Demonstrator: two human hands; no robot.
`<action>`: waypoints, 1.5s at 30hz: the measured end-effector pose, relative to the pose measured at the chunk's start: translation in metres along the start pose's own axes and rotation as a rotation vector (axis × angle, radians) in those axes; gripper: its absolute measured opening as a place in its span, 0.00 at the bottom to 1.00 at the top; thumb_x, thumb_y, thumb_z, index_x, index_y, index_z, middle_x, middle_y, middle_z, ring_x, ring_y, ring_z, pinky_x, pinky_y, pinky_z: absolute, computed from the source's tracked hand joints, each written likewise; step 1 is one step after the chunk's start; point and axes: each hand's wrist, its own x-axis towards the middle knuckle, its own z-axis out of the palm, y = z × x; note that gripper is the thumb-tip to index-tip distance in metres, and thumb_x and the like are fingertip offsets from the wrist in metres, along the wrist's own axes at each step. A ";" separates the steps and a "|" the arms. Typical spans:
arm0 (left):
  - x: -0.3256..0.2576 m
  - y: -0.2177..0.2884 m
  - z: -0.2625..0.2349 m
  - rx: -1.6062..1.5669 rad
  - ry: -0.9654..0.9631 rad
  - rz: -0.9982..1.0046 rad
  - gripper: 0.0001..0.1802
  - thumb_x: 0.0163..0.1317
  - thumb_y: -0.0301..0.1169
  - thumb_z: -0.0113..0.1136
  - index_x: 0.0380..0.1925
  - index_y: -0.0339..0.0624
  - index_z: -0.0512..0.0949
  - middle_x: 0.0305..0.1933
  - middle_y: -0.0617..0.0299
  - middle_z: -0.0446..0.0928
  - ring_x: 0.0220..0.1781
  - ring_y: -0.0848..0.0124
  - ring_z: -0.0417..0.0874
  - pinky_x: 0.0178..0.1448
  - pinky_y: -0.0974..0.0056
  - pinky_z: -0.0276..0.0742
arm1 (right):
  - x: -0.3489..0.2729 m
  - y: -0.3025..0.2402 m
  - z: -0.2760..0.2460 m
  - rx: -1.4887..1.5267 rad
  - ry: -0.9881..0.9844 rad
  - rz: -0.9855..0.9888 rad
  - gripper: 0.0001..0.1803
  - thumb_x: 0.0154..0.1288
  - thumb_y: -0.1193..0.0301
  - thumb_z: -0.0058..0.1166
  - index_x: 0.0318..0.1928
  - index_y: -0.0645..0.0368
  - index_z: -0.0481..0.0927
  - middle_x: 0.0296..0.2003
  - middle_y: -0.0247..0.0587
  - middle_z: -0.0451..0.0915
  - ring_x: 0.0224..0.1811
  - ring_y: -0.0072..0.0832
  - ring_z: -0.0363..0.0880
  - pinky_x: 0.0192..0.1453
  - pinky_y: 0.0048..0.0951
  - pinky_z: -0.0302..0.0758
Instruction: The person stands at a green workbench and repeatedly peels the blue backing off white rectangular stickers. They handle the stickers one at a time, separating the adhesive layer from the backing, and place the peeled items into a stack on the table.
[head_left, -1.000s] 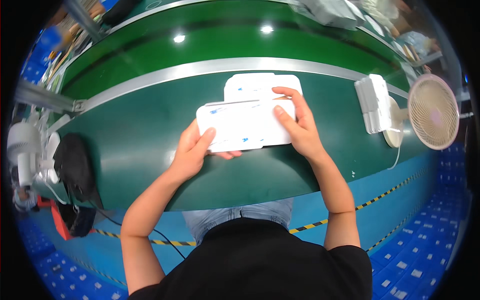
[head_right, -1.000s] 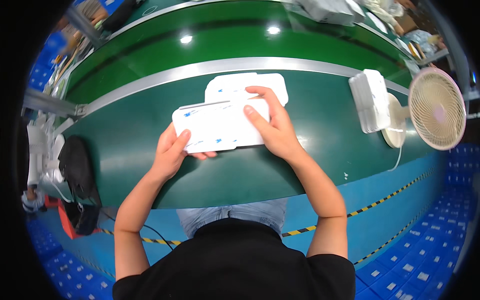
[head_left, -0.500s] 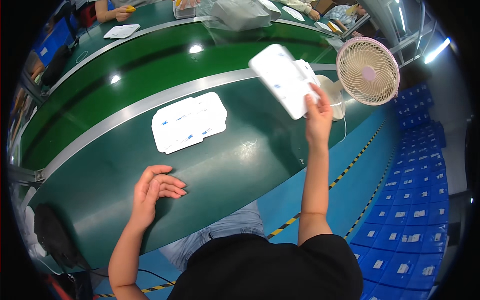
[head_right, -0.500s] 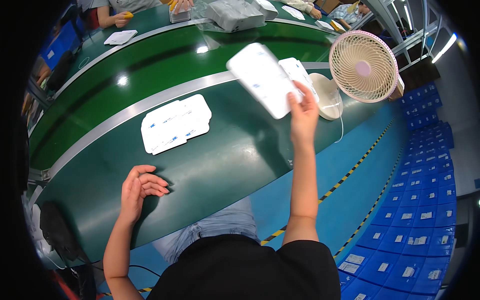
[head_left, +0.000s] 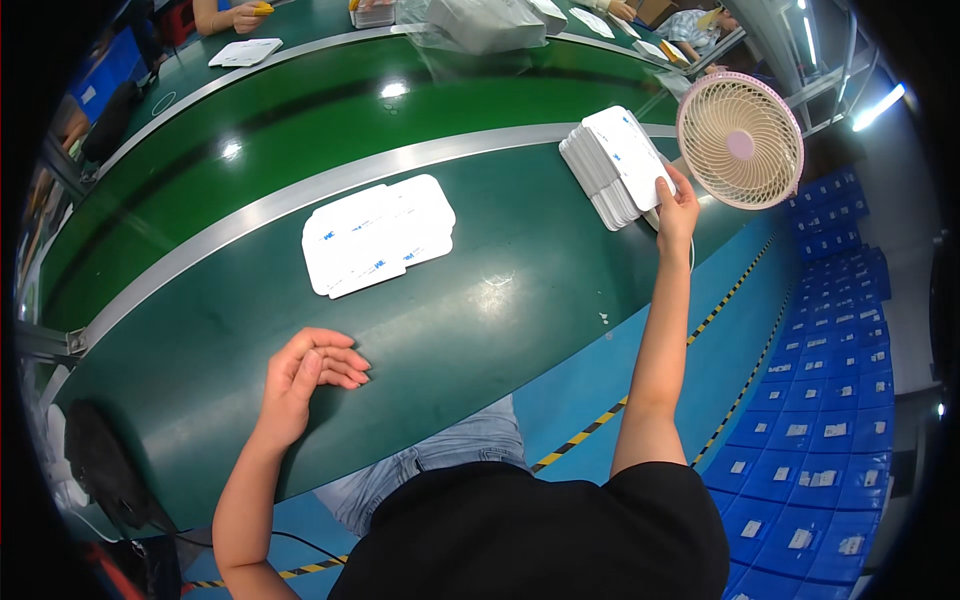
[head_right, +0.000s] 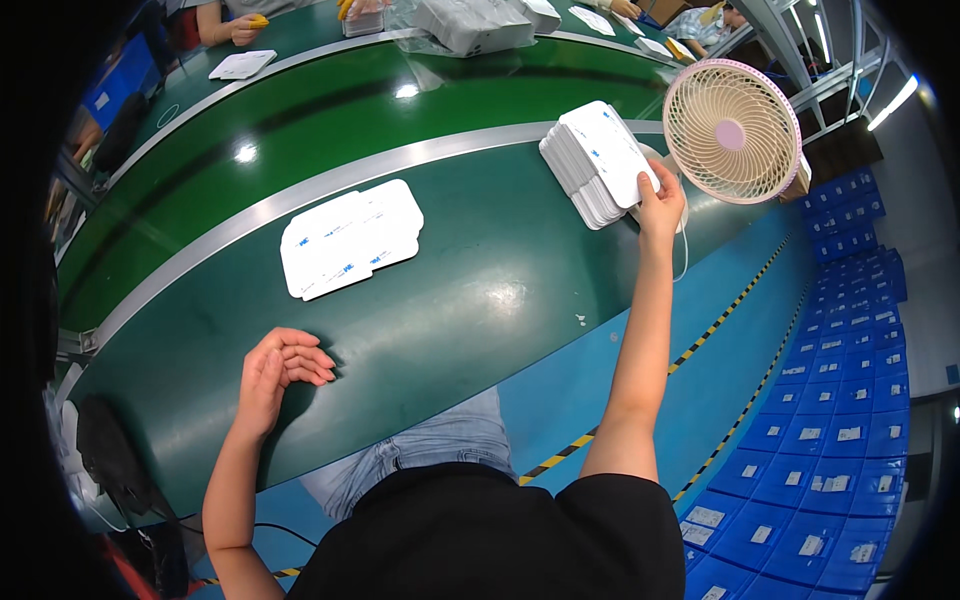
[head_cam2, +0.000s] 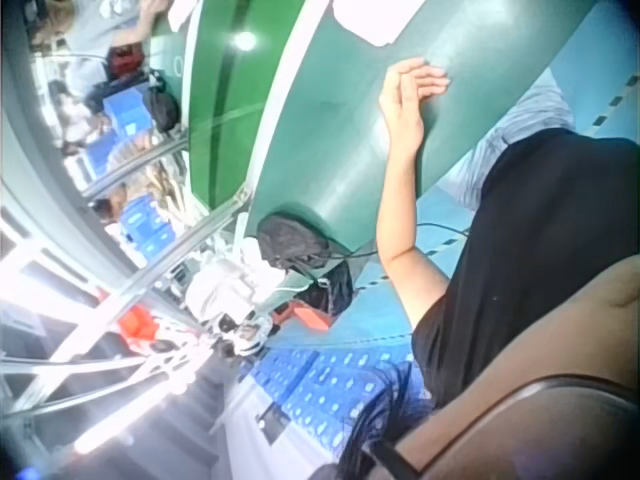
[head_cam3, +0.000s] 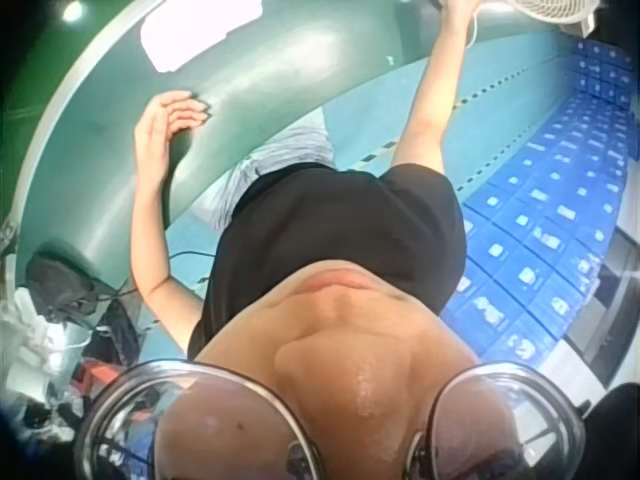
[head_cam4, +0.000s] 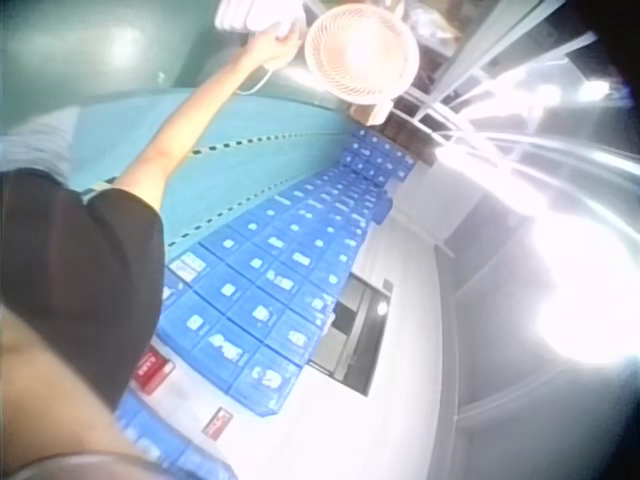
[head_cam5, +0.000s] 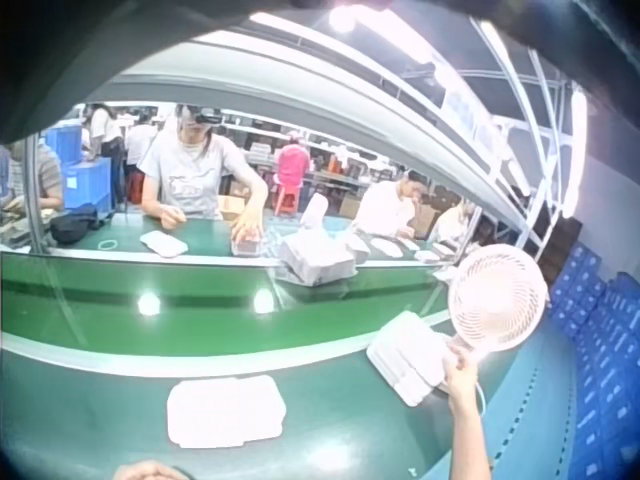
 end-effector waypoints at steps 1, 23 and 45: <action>0.000 0.000 0.000 0.001 -0.003 -0.001 0.32 0.75 0.54 0.45 0.51 0.29 0.72 0.42 0.45 0.83 0.41 0.63 0.87 0.47 0.64 0.83 | 0.000 0.001 0.000 -0.030 0.003 -0.002 0.20 0.68 0.77 0.59 0.59 0.68 0.76 0.47 0.43 0.84 0.45 0.23 0.83 0.50 0.24 0.77; -0.001 0.000 -0.001 -0.017 -0.060 0.001 0.25 0.76 0.47 0.49 0.53 0.31 0.74 0.45 0.49 0.83 0.44 0.66 0.85 0.51 0.64 0.81 | -0.031 -0.026 0.040 -0.831 -0.149 -0.697 0.19 0.62 0.85 0.46 0.49 0.57 0.85 0.50 0.44 0.81 0.56 0.46 0.74 0.64 0.42 0.69; 0.000 0.000 -0.002 -0.001 -0.016 0.010 0.24 0.76 0.45 0.48 0.52 0.31 0.75 0.44 0.49 0.83 0.44 0.66 0.85 0.50 0.63 0.81 | -0.149 -0.070 0.167 -0.483 -0.676 -0.891 0.23 0.60 0.69 0.64 0.56 0.62 0.78 0.58 0.48 0.77 0.64 0.49 0.72 0.68 0.46 0.70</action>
